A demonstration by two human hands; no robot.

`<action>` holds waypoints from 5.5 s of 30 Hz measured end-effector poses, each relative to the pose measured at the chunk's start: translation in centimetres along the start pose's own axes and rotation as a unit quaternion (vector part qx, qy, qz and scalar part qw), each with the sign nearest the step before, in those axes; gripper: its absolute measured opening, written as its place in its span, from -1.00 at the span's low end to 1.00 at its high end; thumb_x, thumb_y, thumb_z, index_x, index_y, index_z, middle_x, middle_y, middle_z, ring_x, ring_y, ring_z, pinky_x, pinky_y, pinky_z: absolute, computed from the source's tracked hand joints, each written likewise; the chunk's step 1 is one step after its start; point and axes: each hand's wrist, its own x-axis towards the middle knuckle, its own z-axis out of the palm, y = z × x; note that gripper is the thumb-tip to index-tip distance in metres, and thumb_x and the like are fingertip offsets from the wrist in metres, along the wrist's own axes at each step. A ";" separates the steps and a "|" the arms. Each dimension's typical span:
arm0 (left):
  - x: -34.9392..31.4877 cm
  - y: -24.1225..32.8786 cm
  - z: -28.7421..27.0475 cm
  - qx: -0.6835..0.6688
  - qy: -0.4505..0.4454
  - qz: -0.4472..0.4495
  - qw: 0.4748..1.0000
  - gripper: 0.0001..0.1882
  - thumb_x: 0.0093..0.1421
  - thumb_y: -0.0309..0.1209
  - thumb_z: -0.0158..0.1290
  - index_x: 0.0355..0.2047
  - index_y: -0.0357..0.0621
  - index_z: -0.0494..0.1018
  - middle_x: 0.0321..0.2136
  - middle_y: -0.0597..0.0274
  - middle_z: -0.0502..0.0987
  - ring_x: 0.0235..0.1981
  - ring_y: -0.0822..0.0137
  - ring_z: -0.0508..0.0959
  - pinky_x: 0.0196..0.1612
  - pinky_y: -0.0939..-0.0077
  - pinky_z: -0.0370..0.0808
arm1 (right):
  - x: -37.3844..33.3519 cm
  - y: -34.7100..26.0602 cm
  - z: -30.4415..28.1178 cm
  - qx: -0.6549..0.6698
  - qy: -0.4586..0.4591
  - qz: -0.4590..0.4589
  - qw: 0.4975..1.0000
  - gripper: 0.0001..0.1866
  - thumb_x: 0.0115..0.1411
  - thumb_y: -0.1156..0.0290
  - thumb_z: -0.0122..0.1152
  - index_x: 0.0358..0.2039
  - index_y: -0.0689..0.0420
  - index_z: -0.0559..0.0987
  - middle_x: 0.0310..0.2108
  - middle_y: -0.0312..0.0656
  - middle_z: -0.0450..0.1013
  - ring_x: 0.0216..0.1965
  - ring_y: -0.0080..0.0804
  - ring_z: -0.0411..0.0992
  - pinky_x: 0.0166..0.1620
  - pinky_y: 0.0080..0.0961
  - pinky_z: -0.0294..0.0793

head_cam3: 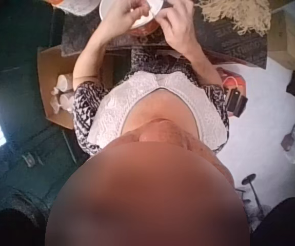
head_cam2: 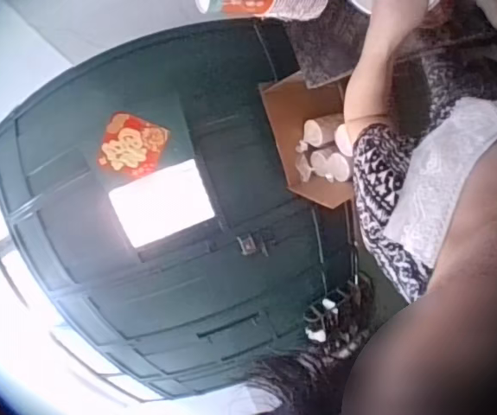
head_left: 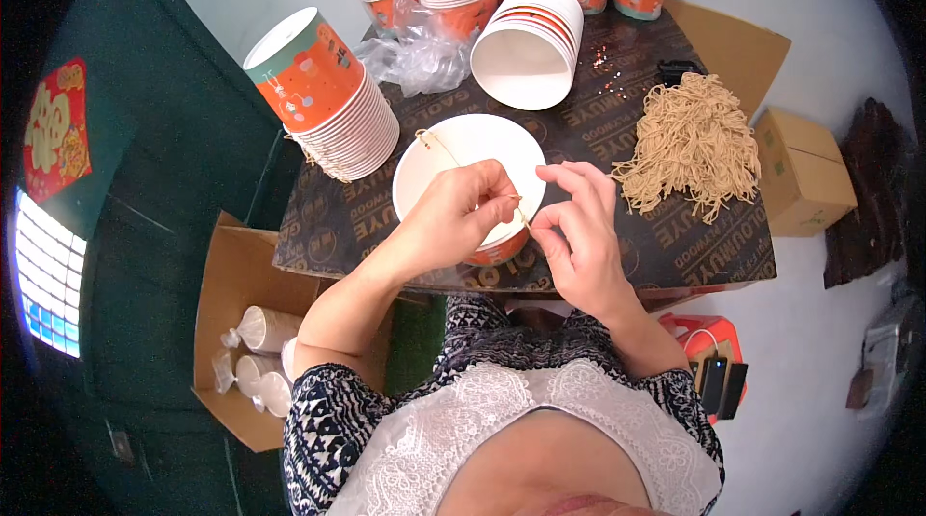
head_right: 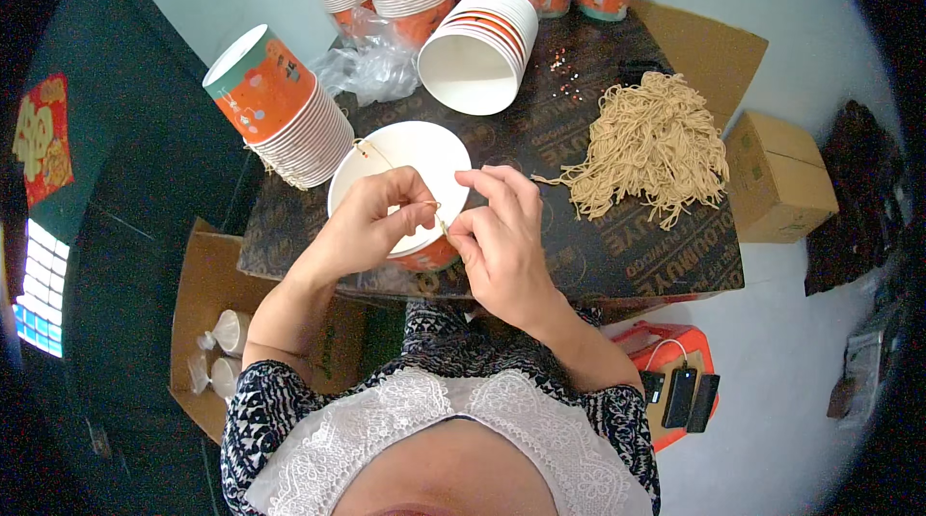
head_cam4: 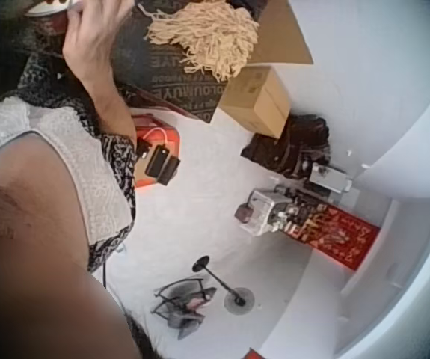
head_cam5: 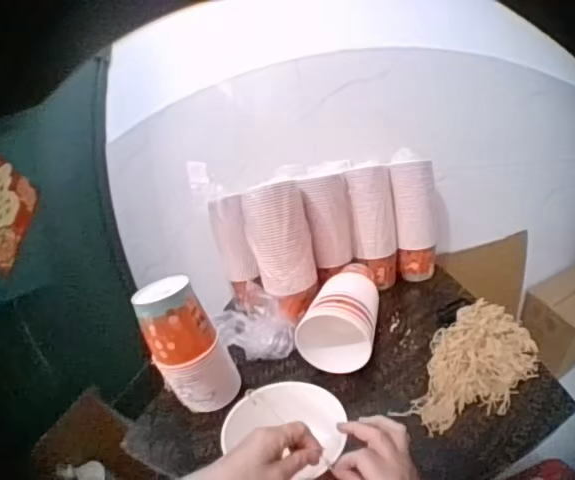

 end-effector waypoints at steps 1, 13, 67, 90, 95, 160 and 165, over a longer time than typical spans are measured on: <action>0.0 0.0 0.0 -0.001 0.000 -0.001 1.000 -0.91 0.26 -0.51 0.07 -0.37 -0.30 0.46 -0.50 0.32 0.53 -0.45 0.55 0.47 -0.36 0.60 0.44 | -0.2 -0.1 0.0 0.000 -0.001 0.000 1.000 -0.83 0.01 0.57 0.26 -0.40 0.16 0.44 0.10 -0.01 0.36 0.15 0.07 0.22 0.18 -0.04 0.17; 0.2 -0.6 0.2 0.060 0.050 -0.024 0.997 -0.88 0.21 -0.51 0.06 -0.46 -0.28 0.44 -0.60 0.32 0.51 -0.56 0.54 0.44 -0.49 0.58 0.36 | -1.2 -0.1 0.4 0.009 -0.036 -0.025 0.999 -0.86 0.03 0.60 0.18 -0.41 0.21 0.39 -0.13 -0.06 0.28 0.03 -0.02 0.24 0.09 -0.12 0.17; -1.7 0.6 1.3 0.210 0.126 0.189 0.951 -0.85 0.04 -0.57 0.20 -0.44 -0.17 0.42 -0.49 0.20 0.47 -0.39 0.12 0.52 -0.04 0.16 0.36 | -1.7 0.6 2.8 0.145 0.092 -0.010 0.985 -0.80 0.09 0.69 0.25 -0.29 0.23 0.46 -0.31 -0.08 0.41 -0.39 -0.23 0.45 -0.37 -0.44 0.45; -4.2 1.0 1.6 0.237 0.078 0.192 0.949 -0.84 0.04 -0.59 0.20 -0.39 -0.14 0.46 -0.42 0.21 0.49 -0.31 0.15 0.56 0.21 -0.14 0.21 | -1.7 -0.1 3.2 0.166 0.116 0.042 0.978 -0.83 0.09 0.71 0.25 -0.32 0.23 0.49 -0.43 -0.16 0.41 -0.52 -0.45 0.40 -0.49 -0.56 0.36; -4.1 1.1 1.5 0.227 0.077 0.195 0.951 -0.83 0.05 -0.60 0.19 -0.37 -0.14 0.44 -0.43 0.22 0.49 -0.32 0.15 0.56 0.22 -0.14 0.21 | -1.5 -0.2 2.7 0.104 0.097 0.003 0.990 -0.81 0.04 0.69 0.30 -0.32 0.21 0.53 -0.41 -0.15 0.45 -0.50 -0.30 0.49 -0.48 -0.45 0.46; -4.6 -1.8 2.5 0.245 0.167 0.277 0.914 -0.77 -0.04 -0.74 0.06 -0.41 -0.16 0.39 -0.41 0.22 0.51 -0.33 0.24 0.54 0.38 -0.27 -0.14 | -1.2 1.8 1.9 0.011 0.111 0.048 0.993 -0.89 0.31 0.52 0.06 -0.37 0.21 0.37 -0.46 -0.09 0.28 -0.49 -0.16 0.32 -0.43 -0.32 0.33; -5.2 -2.3 2.2 0.243 0.173 0.261 0.918 -0.78 -0.03 -0.72 0.09 -0.40 -0.17 0.41 -0.39 0.20 0.50 -0.31 0.21 0.54 0.35 -0.30 -0.11 | -1.3 1.7 1.9 0.010 0.110 0.050 0.993 -0.91 0.29 0.54 0.07 -0.37 0.21 0.38 -0.45 -0.08 0.29 -0.49 -0.13 0.33 -0.43 -0.32 0.34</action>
